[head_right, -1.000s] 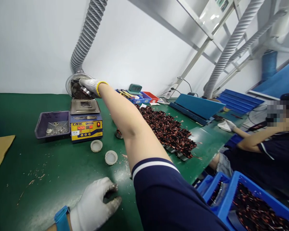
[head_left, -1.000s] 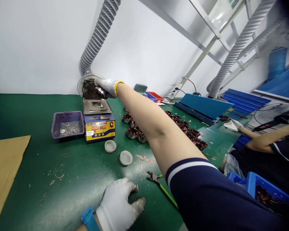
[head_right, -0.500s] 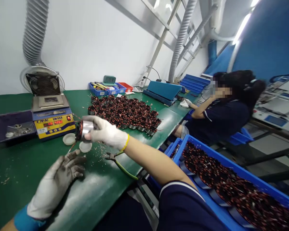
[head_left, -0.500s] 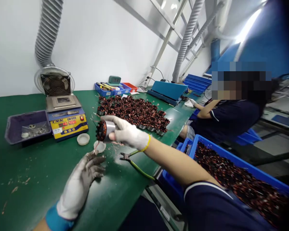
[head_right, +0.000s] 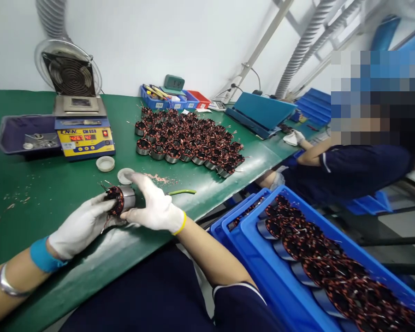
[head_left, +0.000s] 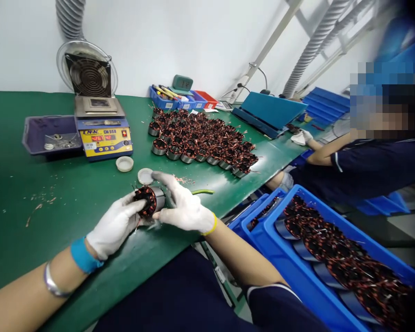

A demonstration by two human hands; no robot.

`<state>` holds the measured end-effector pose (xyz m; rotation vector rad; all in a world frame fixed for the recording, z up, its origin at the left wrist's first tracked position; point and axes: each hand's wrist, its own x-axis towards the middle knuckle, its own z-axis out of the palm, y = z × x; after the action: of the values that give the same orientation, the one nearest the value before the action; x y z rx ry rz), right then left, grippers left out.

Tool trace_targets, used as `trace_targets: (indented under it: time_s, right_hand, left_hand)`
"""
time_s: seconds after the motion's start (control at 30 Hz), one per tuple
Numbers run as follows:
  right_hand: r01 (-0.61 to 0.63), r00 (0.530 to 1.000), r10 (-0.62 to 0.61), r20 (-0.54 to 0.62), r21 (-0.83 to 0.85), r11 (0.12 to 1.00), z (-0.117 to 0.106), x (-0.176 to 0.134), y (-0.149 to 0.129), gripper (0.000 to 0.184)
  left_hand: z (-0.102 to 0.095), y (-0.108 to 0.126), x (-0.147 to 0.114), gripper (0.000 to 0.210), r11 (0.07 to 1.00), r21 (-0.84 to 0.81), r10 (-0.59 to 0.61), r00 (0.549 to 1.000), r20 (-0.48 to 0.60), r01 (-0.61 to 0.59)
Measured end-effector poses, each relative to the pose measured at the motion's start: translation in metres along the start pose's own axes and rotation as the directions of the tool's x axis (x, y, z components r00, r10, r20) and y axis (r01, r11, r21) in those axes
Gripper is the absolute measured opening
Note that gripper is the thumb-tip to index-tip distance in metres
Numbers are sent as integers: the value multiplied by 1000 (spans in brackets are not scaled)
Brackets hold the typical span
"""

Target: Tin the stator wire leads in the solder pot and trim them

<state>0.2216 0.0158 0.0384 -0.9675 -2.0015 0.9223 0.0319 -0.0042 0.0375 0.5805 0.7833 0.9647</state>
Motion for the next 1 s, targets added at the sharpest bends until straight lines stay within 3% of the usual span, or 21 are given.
trace_targets:
  time_s: [0.07,0.13,0.2,0.27,0.37,0.43,0.5,0.57,0.63,0.67,0.7,0.77,0.87,0.93,1.0]
  right_hand:
    - [116,985,-154,-80,-356,927,-5,-9,-14,79]
    - [187,979,-202,41,-589,786,-7,-18,-28,66]
    - [245,968,-123,219,-720,649,-6,-23,-38,53]
    - [248,955,-2,296,-798,550,-1,-24,-44,49]
    - [179,951,138,277,-857,484,7,-20,-46,48]
    - [145,952,165,259,-852,504,11,-20,-44,48]
    - [123,963,121,241,-792,598,11,-21,-40,48]
    - [49,987,62,150,-642,765,8,-21,-36,45]
    - [-122,992,122,-25,-389,913,2,-18,-32,52]
    - [-218,976,203,-84,-245,945,0,-14,-30,62]
    - [-302,952,293,-92,-111,947,-3,-9,-28,73]
    - [-400,917,398,39,64,914,-6,1,-24,84]
    - [-412,898,361,250,198,889,-9,15,-18,70]
    - [-406,905,338,259,283,869,-12,25,-16,64]
    - [-372,927,328,183,309,875,-20,41,-15,59]
  left_hand:
    - [0,-1,0,40,997,36,64,997,-36,-63]
    - [0,-3,-1,46,988,99,129,989,-73,-122]
    - [0,-5,0,52,970,185,184,974,-130,-159]
    - [0,-7,1,59,952,256,220,956,-191,-168]
    - [-1,-10,3,65,934,315,254,934,-251,-169]
    - [-1,-10,4,66,921,344,285,921,-267,-185]
    - [-1,-10,5,67,907,366,322,906,-275,-211]
    - [-1,-9,5,67,894,380,352,896,-271,-236]
    - [-1,-9,5,65,884,396,369,892,-262,-249]
    - [0,-9,5,64,879,405,375,891,-256,-253]
    - [0,-10,5,64,873,413,382,889,-251,-258]
    - [1,-9,4,63,863,428,395,886,-242,-268]
    - [4,-7,-1,63,862,426,395,891,-226,-274]
    - [5,-6,-5,69,883,370,373,909,-184,-287]
    - [4,-8,-9,74,897,305,375,917,-138,-320]
